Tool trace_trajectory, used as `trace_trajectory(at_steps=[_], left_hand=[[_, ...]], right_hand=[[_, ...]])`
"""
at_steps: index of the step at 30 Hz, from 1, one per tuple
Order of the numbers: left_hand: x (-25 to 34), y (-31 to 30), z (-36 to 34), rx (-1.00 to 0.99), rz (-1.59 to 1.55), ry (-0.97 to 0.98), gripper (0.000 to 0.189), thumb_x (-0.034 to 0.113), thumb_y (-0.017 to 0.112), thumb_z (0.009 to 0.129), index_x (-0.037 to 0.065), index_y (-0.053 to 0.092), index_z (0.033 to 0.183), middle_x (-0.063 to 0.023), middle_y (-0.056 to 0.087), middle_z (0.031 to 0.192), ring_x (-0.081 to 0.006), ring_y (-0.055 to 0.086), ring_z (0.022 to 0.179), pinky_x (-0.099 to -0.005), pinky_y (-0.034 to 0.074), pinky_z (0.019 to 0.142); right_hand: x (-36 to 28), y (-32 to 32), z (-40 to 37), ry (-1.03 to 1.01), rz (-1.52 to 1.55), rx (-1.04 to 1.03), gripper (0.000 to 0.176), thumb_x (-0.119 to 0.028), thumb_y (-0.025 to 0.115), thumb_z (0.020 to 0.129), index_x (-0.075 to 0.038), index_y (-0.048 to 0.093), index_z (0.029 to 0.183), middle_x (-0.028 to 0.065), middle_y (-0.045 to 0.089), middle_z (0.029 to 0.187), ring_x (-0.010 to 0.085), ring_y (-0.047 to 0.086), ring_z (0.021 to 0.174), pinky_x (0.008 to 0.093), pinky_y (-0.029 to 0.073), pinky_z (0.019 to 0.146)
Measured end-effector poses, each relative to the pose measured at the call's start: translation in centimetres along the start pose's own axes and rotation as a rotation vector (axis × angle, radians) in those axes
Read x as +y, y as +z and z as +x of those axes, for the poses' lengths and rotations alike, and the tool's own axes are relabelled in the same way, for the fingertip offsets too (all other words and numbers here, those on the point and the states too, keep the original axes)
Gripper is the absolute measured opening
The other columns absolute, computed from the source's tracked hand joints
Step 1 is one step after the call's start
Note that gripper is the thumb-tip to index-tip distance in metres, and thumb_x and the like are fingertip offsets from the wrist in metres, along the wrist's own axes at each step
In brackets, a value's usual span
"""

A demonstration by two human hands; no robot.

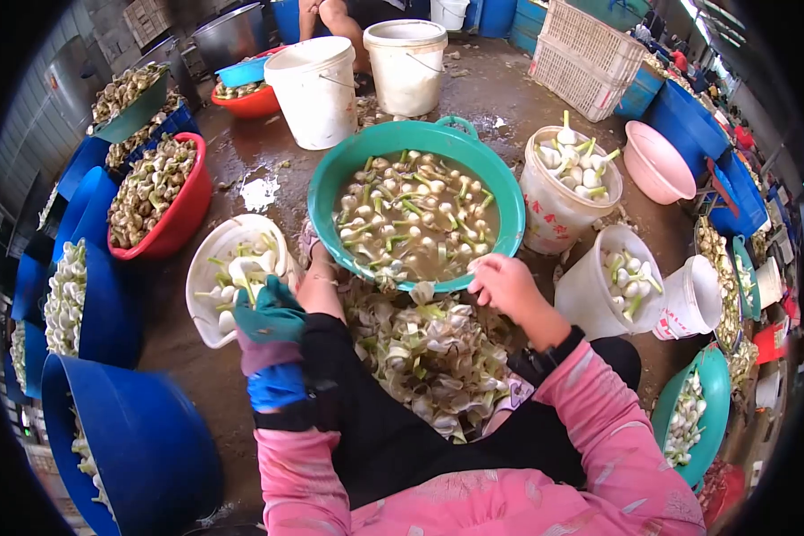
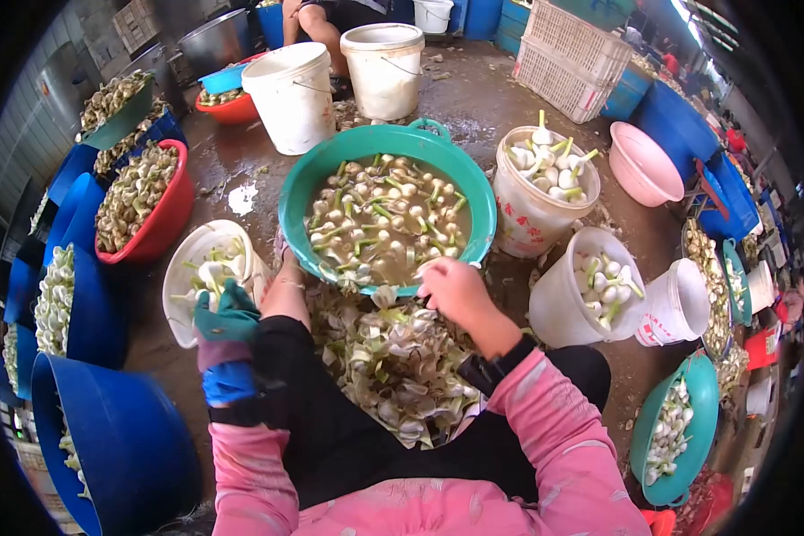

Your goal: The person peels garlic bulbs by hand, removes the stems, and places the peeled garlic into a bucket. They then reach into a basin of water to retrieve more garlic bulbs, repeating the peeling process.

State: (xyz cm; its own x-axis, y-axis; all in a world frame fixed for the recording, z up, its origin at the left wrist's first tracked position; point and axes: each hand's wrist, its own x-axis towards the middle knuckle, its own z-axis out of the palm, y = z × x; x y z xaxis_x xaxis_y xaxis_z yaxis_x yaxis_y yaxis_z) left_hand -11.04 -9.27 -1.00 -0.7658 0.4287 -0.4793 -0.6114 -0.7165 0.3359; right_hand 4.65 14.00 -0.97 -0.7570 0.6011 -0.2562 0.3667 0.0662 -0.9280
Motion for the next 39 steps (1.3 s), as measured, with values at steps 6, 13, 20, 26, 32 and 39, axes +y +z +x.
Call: trace_trajectory(at_steps=[6, 13, 20, 26, 32, 39], left_hand=[[-5.0, 2.3, 3.3, -0.099, 0.038, -0.219, 0.026, 0.03, 0.046, 0.085, 0.008, 0.052, 0.099, -0.005, 0.059, 0.076, -0.0173, 0.054, 0.062, -0.0298, 0.046, 0.056], [-9.6, 0.4, 4.5, -0.014, 0.204, -0.371, 0.03, 0.029, 0.045, 0.085, 0.005, 0.049, 0.103, -0.0072, 0.058, 0.081, -0.0183, 0.055, 0.072, -0.0286, 0.045, 0.064], [-9.0, 2.4, 5.7, -0.102, 0.444, -0.385, 0.046, 0.036, 0.043, 0.086, 0.003, 0.041, 0.118, -0.0105, 0.056, 0.09, -0.0189, 0.055, 0.075, -0.032, 0.044, 0.07], [-9.7, 1.1, 6.1, -0.114, 0.454, -0.323, 0.044, 0.035, 0.045, 0.086, 0.006, 0.039, 0.119, -0.0091, 0.054, 0.091, -0.0178, 0.054, 0.076, -0.0303, 0.044, 0.069], [-11.7, 0.8, 4.3, -0.407, 0.743, -0.171, 0.043, 0.029, 0.043, 0.089, 0.008, 0.033, 0.124, -0.0056, 0.052, 0.101, -0.0157, 0.056, 0.085, -0.028, 0.045, 0.074], [-12.5, 1.5, -1.0, -0.516, 0.75, -0.13, 0.038, 0.036, 0.041, 0.086, 0.008, 0.046, 0.111, -0.0043, 0.054, 0.094, -0.015, 0.055, 0.072, -0.0269, 0.045, 0.063]], right_hand=[[6.0, -1.5, 10.8, 0.323, -0.537, -0.205, 0.02, -0.016, 0.046, 0.077, -0.002, 0.06, 0.078, 0.011, 0.061, 0.065, 0.017, 0.055, 0.046, 0.0284, 0.043, 0.042], [11.7, 1.7, 23.6, -0.296, -1.431, -0.251, 0.022, -0.021, 0.046, 0.074, -0.006, 0.061, 0.073, 0.0162, 0.061, 0.078, 0.0334, 0.058, 0.07, 0.0425, 0.047, 0.063], [15.8, 5.9, 27.3, -0.036, -1.388, -0.199, 0.021, -0.018, 0.048, 0.073, -0.006, 0.063, 0.08, 0.0162, 0.061, 0.084, 0.0322, 0.059, 0.081, 0.0389, 0.047, 0.071], [13.0, 3.5, 26.4, -0.348, -1.019, -0.253, 0.028, -0.021, 0.04, 0.081, 0.002, 0.056, 0.079, 0.0224, 0.055, 0.075, 0.0334, 0.057, 0.07, 0.039, 0.047, 0.064], [1.5, 2.5, 11.0, 0.267, 0.244, -0.404, 0.019, -0.024, 0.045, 0.086, -0.009, 0.055, 0.08, -0.0011, 0.051, 0.063, 0.0088, 0.05, 0.05, 0.0278, 0.036, 0.034], [-1.4, -0.5, 0.6, -0.387, -0.549, -0.235, 0.031, -0.022, 0.044, 0.081, 0.001, 0.049, 0.062, 0.022, 0.05, 0.062, 0.0385, 0.049, 0.06, 0.0435, 0.04, 0.056]])
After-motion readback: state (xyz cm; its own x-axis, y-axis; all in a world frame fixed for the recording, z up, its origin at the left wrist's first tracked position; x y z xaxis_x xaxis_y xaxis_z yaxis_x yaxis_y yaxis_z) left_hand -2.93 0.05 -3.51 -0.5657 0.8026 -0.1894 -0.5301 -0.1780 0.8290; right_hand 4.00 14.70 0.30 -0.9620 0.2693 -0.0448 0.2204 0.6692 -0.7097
